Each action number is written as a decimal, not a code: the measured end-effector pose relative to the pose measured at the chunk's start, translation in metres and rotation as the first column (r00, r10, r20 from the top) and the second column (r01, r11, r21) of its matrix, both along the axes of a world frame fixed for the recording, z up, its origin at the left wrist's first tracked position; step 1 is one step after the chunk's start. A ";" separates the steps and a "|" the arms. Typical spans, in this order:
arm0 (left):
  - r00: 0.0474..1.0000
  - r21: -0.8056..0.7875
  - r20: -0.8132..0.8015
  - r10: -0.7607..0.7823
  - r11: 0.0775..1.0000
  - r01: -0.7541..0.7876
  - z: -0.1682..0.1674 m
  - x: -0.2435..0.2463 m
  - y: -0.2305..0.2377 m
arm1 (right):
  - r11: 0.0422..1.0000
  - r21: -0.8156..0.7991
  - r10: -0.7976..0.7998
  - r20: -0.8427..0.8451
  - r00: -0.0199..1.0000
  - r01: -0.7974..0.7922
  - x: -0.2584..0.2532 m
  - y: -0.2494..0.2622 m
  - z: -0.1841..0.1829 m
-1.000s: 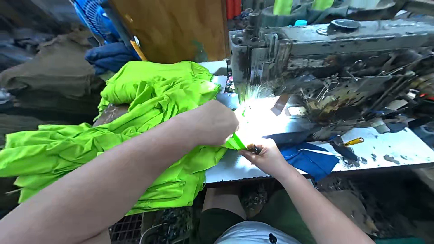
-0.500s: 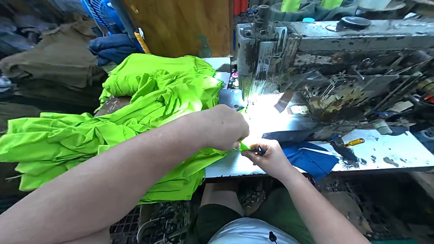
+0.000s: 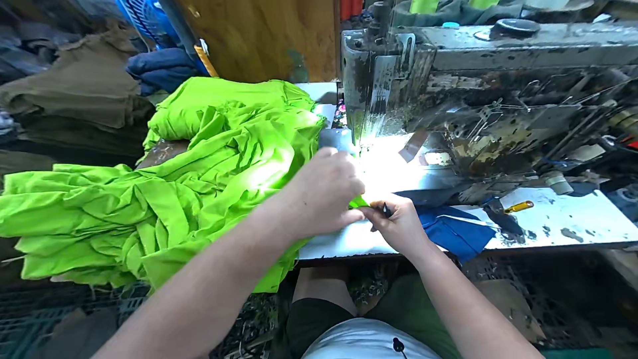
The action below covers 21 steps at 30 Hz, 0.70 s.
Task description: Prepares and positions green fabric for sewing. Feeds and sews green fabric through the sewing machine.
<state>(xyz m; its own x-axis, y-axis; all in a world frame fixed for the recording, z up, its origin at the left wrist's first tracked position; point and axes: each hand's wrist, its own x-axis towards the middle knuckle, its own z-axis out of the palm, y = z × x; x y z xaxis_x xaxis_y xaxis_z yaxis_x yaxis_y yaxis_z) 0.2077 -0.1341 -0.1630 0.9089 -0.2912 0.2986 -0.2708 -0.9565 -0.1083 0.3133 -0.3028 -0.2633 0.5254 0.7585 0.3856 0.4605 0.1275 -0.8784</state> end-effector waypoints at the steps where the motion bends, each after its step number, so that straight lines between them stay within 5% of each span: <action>1: 0.999 -0.001 0.004 0.040 0.999 -0.040 -0.014 -0.004 -0.003 | 1.000 0.030 -0.002 0.048 0.999 0.001 -0.003 -0.006 -0.003; 6: 0.978 -0.042 0.183 0.105 0.994 -0.099 -0.066 -0.015 -0.001 | 0.993 0.109 -0.067 0.190 0.980 0.047 -0.014 -0.022 -0.014; 18: 0.948 -0.134 0.122 0.294 0.951 -0.278 -0.043 0.038 0.023 | 0.981 0.088 -0.172 -0.025 0.985 0.173 0.003 0.022 -0.003; 21: 0.939 -0.111 0.037 0.342 0.935 -0.336 -0.036 0.039 0.017 | 0.983 0.109 -0.150 0.041 0.988 0.145 0.003 0.010 -0.006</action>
<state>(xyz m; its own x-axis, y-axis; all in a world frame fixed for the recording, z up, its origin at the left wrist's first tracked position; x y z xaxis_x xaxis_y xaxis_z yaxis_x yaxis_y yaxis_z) 0.2468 -0.1168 -0.1988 0.9297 0.0657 0.3624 0.0748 -0.9971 -0.0110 0.3166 -0.2929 -0.2697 0.6067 0.6280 0.4874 0.5234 0.1458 -0.8395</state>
